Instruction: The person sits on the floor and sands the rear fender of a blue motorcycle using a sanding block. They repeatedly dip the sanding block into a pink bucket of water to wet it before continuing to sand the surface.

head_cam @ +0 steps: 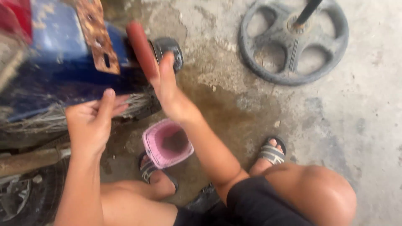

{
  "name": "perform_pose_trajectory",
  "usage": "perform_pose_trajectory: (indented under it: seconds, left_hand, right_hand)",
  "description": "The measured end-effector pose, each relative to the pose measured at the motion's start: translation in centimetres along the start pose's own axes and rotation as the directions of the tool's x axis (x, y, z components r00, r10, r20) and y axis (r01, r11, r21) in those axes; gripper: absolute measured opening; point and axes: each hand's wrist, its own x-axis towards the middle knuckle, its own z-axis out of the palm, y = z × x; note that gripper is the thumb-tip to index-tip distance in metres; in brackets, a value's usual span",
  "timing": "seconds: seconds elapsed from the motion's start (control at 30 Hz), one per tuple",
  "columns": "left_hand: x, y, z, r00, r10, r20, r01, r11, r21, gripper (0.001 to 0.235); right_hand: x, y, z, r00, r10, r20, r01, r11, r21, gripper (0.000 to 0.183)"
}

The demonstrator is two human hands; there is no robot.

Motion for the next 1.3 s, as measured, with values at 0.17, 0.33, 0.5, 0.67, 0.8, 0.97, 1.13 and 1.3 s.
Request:
perform_pose_trajectory:
  seconds: [0.17,0.33,0.5,0.67,0.8,0.97,1.13,1.3]
  left_hand:
    - [-0.1,0.2,0.0,1.000,-0.026,0.000,0.026,1.000,-0.006,0.039]
    - [0.3,-0.4,-0.3,1.000,-0.016,-0.019,0.015,1.000,-0.021,0.039]
    - [-0.4,-0.2,0.0,1.000,-0.008,0.008,0.008,0.999,-0.049,0.041]
    - [-0.3,-0.3,-0.4,0.997,-0.074,-0.008,0.074,0.996,0.048,0.040]
    - [-0.5,-1.2,0.3,0.999,0.028,-0.014,-0.029,0.998,-0.053,0.042]
    - [-0.5,0.0,-0.2,0.999,-0.043,-0.018,0.044,0.998,0.046,0.040]
    - [-0.1,0.2,-0.1,0.999,0.025,-0.026,-0.025,1.000,0.017,0.036]
    - [-0.8,-0.1,-0.2,1.000,0.007,0.011,-0.007,0.999,0.051,0.039]
  right_hand:
    - [2.5,1.0,-2.6,0.999,0.026,-0.035,-0.025,0.999,0.025,0.093]
    - [0.1,0.6,-0.1,0.999,0.046,-0.016,-0.043,0.988,0.146,0.088]
    - [0.5,-0.6,-0.7,0.983,0.120,-0.141,-0.104,0.988,0.116,0.101]
    - [2.2,0.2,-1.1,0.985,0.113,-0.132,-0.122,0.991,-0.058,0.104]
    - [0.7,-0.4,0.0,0.992,0.020,-0.121,-0.028,0.997,-0.066,0.086]
    - [3.2,3.4,-2.8,0.994,-0.038,-0.099,0.037,0.999,-0.014,0.063]
    - [-0.2,-2.5,2.6,0.992,0.043,-0.119,-0.083,0.931,-0.356,0.082]
    - [-0.4,-1.5,1.3,0.981,0.119,-0.154,-0.183,0.837,-0.516,0.074]
